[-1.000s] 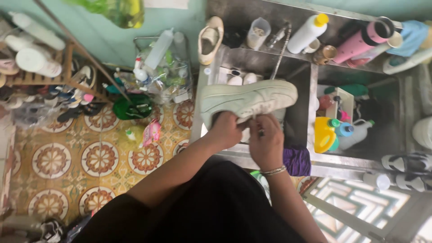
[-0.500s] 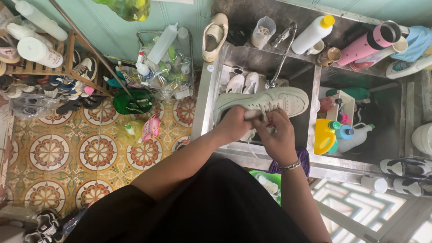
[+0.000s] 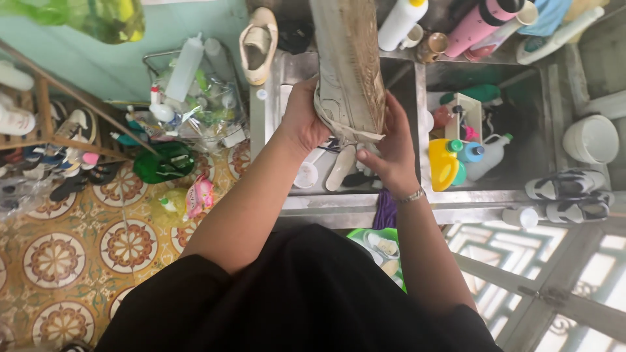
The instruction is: Washing and scrubbing sneakers, shoelaces, and insoles at a sink using cleaning solution and brushes.
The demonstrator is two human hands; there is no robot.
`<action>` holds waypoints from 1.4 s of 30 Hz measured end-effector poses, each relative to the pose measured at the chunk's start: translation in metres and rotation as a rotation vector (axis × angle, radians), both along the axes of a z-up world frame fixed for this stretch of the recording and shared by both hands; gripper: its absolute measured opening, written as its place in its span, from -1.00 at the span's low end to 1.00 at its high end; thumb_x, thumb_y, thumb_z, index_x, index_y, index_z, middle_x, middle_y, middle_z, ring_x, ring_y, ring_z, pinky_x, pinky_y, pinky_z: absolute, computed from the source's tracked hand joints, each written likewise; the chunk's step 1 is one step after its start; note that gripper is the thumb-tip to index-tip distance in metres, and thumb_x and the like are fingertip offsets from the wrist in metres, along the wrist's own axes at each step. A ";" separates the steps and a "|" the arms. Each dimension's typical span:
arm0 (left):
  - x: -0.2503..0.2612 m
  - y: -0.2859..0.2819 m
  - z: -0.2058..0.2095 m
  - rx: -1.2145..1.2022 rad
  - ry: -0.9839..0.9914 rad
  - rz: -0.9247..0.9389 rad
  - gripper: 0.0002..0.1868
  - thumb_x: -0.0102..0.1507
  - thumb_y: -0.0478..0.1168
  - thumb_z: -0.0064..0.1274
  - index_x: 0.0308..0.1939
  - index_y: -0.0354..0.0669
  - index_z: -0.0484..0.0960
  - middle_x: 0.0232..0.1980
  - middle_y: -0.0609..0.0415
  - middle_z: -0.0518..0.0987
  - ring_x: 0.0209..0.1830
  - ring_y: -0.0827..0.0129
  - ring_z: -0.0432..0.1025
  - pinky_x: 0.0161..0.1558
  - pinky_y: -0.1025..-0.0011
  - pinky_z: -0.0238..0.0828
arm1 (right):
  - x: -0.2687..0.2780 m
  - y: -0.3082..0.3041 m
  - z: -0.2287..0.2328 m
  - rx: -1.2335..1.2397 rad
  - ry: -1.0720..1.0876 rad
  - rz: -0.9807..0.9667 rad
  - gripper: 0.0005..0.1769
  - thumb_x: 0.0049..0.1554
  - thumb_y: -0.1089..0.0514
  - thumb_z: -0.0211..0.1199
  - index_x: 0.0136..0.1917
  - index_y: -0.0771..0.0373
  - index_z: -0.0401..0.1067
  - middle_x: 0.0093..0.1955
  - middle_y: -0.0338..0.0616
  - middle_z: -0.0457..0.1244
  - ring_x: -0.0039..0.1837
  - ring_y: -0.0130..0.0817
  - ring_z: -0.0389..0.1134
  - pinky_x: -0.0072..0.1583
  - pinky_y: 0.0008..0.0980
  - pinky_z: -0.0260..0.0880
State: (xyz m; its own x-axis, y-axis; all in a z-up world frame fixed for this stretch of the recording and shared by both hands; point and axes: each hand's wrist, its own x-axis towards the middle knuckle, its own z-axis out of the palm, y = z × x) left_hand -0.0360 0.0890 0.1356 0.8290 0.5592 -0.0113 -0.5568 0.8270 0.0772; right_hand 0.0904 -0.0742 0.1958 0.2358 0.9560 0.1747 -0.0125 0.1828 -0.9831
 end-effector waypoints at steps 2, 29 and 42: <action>0.010 -0.003 -0.001 0.028 -0.071 -0.036 -0.58 0.50 -0.24 -0.34 0.25 -0.57 0.43 0.23 -0.33 0.56 0.23 0.00 0.52 0.34 0.08 0.48 | 0.007 0.005 -0.003 0.088 -0.023 -0.019 0.09 0.04 0.22 0.53 0.64 0.31 -0.07 0.60 -0.06 0.05 0.65 -0.26 0.08 0.63 -0.18 0.13; 0.041 -0.086 0.022 -0.147 0.242 0.041 -0.37 0.41 0.22 -0.28 0.28 -0.22 0.46 0.21 -0.11 0.55 0.16 0.08 0.50 0.22 0.06 0.43 | -0.009 -0.044 -0.037 -0.014 -0.054 -0.560 -0.20 -0.03 0.24 0.49 0.41 0.41 0.22 0.28 -0.02 0.28 0.32 -0.31 0.34 0.36 -0.34 0.37; -0.004 -0.110 0.045 -0.127 -0.046 -0.025 -0.20 0.42 0.30 -0.22 0.48 -0.28 0.28 0.45 -0.09 0.40 0.46 0.05 0.27 0.49 0.05 0.11 | -0.015 -0.075 -0.068 -0.162 0.966 -0.241 -0.30 0.17 -0.02 0.23 0.45 0.40 0.23 0.38 0.08 0.24 0.39 -0.10 0.29 0.38 -0.07 0.30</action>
State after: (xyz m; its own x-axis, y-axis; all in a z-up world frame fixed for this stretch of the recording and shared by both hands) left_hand -0.0403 -0.0211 0.1804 0.8439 0.5347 -0.0427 -0.5364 0.8422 -0.0539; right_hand 0.0755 -0.1494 0.1274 0.3981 0.8592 -0.3214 -0.7970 0.1504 -0.5850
